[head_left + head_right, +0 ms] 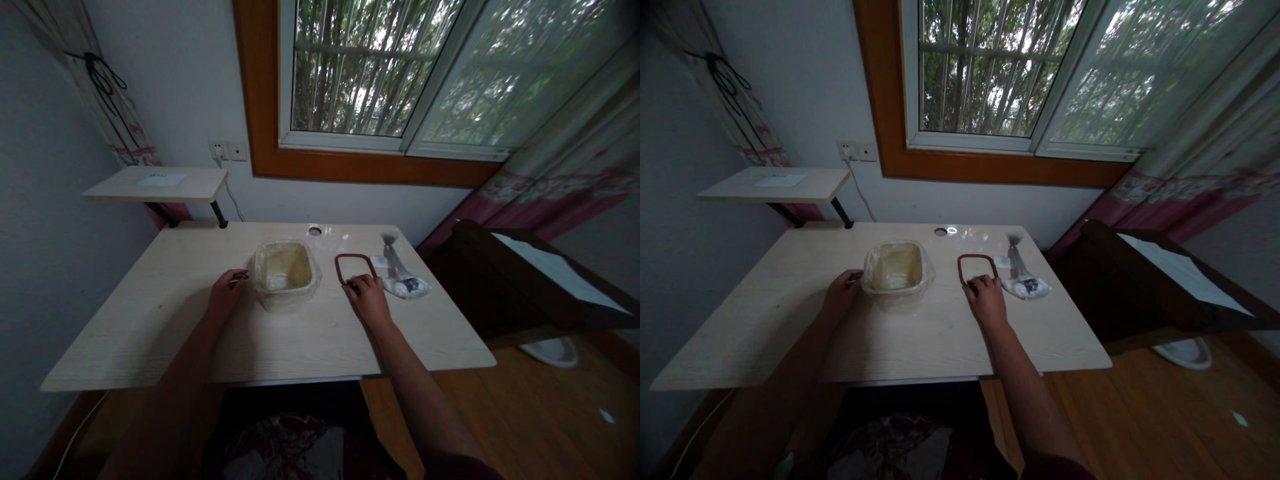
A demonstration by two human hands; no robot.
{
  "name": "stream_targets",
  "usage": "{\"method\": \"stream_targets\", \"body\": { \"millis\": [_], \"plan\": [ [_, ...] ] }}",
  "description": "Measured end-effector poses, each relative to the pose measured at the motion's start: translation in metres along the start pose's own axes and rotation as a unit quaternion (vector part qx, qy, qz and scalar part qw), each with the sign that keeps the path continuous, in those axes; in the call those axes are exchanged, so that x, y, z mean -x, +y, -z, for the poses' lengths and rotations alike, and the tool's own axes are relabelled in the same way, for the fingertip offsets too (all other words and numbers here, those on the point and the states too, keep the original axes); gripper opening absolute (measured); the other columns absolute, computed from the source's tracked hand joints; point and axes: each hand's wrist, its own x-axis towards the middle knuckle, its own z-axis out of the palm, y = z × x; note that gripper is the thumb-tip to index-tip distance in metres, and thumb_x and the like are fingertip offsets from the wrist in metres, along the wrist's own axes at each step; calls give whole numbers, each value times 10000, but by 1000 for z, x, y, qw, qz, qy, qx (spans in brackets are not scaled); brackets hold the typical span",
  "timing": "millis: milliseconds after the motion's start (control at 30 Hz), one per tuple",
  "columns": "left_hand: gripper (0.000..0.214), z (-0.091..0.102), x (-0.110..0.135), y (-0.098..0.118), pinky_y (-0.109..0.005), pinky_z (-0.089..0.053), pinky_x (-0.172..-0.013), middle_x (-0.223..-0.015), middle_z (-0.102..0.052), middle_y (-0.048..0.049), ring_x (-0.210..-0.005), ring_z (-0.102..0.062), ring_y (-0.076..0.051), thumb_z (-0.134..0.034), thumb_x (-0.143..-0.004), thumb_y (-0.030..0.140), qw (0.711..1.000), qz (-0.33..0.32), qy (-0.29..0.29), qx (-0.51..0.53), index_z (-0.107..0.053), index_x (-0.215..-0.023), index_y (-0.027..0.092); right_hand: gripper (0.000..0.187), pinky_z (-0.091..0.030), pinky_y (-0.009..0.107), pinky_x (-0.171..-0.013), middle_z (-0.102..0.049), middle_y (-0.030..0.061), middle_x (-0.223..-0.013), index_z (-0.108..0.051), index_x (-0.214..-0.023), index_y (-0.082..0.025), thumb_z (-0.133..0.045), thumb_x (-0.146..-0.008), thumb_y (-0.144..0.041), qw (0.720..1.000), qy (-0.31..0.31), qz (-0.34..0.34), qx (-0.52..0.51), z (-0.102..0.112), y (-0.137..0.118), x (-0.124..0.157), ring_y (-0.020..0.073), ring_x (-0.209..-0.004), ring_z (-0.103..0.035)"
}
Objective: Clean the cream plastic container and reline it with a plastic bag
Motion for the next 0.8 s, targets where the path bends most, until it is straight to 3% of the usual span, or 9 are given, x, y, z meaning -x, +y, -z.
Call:
{"method": "stream_targets", "body": {
  "millis": [433,800],
  "plan": [
    [313,-1,2,-6,-378,-549,-884,-1077,-730,-95,-968,-685,-235,-547,-861,371,998,-31,-23,-43,-688,-1073,188,211,-452,433,-831,-653,134,-1044,-714,-1056,-176,-556,-963,-281,1000,1,6,12,-6,1,0,297,-946,-543],
    [299,-1,3,-7,-378,-547,-886,-1077,-725,-87,-946,-683,-229,-537,-866,357,997,-37,-19,-59,-695,-1062,196,212,-423,464,-894,-647,113,-1110,-678,-1109,-224,-512,-988,-276,999,35,23,-10,3,-12,3,295,-1009,-486]
  ]
}}
